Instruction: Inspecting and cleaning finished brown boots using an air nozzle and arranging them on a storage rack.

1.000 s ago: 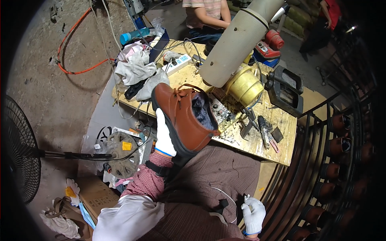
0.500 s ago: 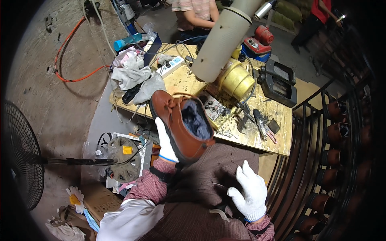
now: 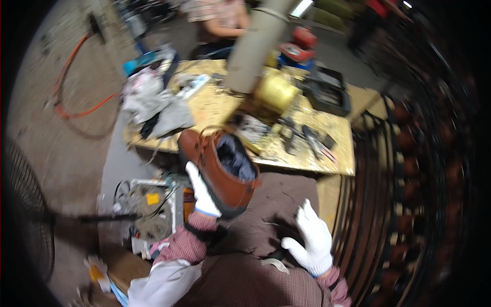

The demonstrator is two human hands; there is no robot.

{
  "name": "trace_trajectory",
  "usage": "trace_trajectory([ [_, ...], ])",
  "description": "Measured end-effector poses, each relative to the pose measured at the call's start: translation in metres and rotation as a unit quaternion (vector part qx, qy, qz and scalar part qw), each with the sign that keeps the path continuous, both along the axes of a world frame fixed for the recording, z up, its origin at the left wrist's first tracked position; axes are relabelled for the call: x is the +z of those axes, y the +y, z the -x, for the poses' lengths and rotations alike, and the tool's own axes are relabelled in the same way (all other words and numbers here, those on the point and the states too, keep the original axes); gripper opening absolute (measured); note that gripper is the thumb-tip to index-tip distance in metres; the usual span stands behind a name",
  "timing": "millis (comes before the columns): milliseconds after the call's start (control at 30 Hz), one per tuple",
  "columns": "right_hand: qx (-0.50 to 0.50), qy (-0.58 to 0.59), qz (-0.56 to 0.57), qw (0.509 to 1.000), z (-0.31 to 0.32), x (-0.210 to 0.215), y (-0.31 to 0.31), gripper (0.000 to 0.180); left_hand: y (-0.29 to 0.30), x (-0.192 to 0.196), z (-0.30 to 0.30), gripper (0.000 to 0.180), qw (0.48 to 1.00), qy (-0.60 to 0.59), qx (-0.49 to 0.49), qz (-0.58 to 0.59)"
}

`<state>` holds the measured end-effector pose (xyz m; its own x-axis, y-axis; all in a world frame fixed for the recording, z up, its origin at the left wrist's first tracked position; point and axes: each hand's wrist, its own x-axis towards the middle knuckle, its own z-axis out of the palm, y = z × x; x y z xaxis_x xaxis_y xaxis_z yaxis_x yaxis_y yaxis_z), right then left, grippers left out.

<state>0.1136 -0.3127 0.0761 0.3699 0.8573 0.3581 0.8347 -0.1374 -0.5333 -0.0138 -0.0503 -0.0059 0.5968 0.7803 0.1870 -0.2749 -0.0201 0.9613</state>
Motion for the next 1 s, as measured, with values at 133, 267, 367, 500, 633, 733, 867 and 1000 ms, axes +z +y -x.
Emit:
trace_trajectory([
  [133, 0.146, 0.03, -0.017, 0.989, -0.014, 0.035, 0.013, 0.075, -0.053, 0.013, -0.003, 0.095, 0.876, -0.121, -0.163, 0.436],
  [267, 0.058, -0.033, -0.006, 0.998, -0.011, 0.068, -0.042, 0.036, -0.068, 0.011, -0.048, 0.086, 0.877, 0.032, -0.281, 0.388],
  [367, -0.13, 0.039, 0.224, 0.965, 0.01, 0.16, -0.117, 0.045, -0.11, 0.053, -0.086, 0.071, 0.866, 0.104, -0.486, 0.059],
  [500, -0.504, 0.285, 0.144, 0.803, 0.093, 0.212, -0.218, 0.059, -0.138, 0.048, -0.082, 0.077, 0.825, 0.129, -0.517, 0.187],
  [633, -0.701, 0.18, 0.349, 0.596, 0.129, 0.198, -0.294, 0.061, -0.131, 0.019, -0.071, 0.07, 0.829, 0.167, -0.483, 0.229],
  [733, -0.742, 0.097, 0.427, 0.508, 0.148, 0.141, -0.385, 0.054, -0.127, 0.021, -0.067, 0.07, 0.852, 0.213, -0.426, 0.217],
  [867, -0.791, -0.057, 0.4, 0.46, 0.191, 0.048, -0.5, 0.051, -0.101, 0.026, -0.081, 0.076, 0.884, 0.149, -0.408, 0.171],
  [1000, -0.853, -0.142, 0.338, 0.371, 0.182, 0.001, -0.512, 0.05, -0.087, 0.05, -0.077, 0.079, 0.935, 0.101, -0.302, 0.157],
])
